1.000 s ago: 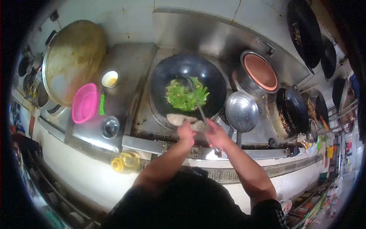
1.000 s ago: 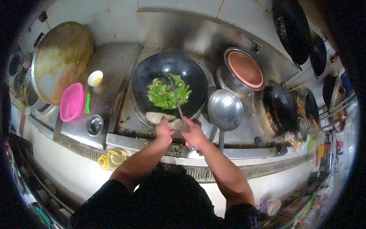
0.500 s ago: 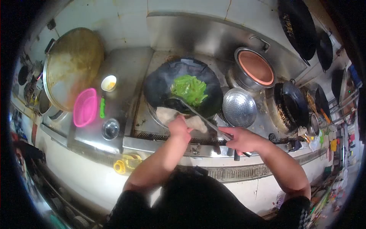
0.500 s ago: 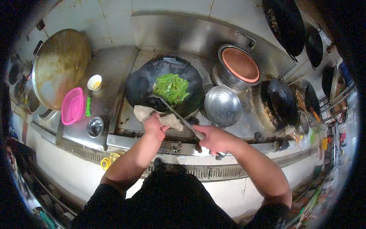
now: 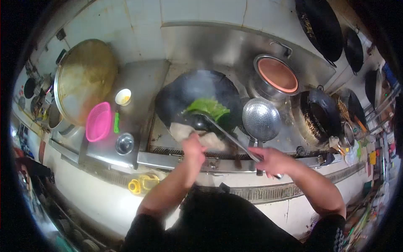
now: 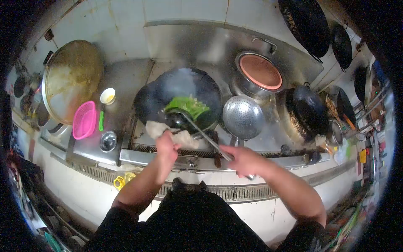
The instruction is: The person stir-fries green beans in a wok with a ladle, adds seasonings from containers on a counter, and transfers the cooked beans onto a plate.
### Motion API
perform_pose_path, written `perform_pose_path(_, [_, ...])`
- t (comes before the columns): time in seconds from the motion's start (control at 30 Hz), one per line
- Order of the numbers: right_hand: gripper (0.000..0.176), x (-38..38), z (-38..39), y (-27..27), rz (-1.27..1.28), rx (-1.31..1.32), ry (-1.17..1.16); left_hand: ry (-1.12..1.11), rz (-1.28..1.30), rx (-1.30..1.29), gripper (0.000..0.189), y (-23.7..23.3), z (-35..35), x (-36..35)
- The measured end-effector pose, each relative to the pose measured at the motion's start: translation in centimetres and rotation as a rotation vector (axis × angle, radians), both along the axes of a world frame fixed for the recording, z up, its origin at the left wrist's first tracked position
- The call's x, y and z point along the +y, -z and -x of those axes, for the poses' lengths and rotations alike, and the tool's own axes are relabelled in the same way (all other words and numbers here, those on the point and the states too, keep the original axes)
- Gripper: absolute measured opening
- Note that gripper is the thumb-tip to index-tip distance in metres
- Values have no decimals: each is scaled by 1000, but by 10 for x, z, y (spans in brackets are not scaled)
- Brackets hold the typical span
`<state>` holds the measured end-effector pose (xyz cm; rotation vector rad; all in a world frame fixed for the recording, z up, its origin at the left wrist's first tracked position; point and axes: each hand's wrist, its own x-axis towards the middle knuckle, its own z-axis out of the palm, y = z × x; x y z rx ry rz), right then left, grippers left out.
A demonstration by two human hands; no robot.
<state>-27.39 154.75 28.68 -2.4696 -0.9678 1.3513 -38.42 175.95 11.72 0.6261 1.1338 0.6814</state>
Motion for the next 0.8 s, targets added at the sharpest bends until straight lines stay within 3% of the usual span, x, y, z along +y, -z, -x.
perform_pose_path(0.07, [69, 11, -11, 17, -48, 114, 67, 20, 6, -74, 22, 74, -6, 9])
perform_pose_path(0.1, [69, 11, -11, 38, -51, 115, 68, 99, -4, -159, 20, 75, 12, -4])
perform_pose_path(0.17, [69, 6, -8, 78, -257, -203, -65, 178, -16, -250, 19, 95, 51, -36])
perform_pose_path(0.23, [69, -13, 0, 79, -264, -253, -122, 96, -265, 45, 19, 141, 82, -59])
perform_pose_path(0.3, [68, -21, 0, 53, -258, -203, -139, 19, -264, -144, 22, 78, 73, -65])
perform_pose_path(0.37, [67, -13, -4, 23, -180, -38, -34, 182, -46, -88, 20, 4, 60, -32])
perform_pose_path(0.4, [66, -5, -10, 14, -112, 108, 65, 189, 50, -47, 21, -1, 44, -5])
perform_pose_path(0.43, [64, 2, -16, 22, -129, 118, 38, 41, 23, -104, 21, -6, 19, 4])
perform_pose_path(0.47, [64, 7, -16, 35, -127, 118, 38, 72, -10, -19, 19, 8, 12, 13])
perform_pose_path(0.57, [68, 17, -22, 99, -319, -336, -194, 203, -86, -170, 19, 100, 34, -4])
perform_pose_path(0.63, [70, 7, -11, 78, -259, -315, -165, 189, -197, -149, 22, 138, 62, -33])
perform_pose_path(0.73, [70, -5, -22, 63, -251, -328, -175, 205, -510, -172, 26, 150, 72, -36])
perform_pose_path(0.8, [68, -4, -26, 47, -238, -200, -170, 4, 47, -73, 27, 4, 49, -18])
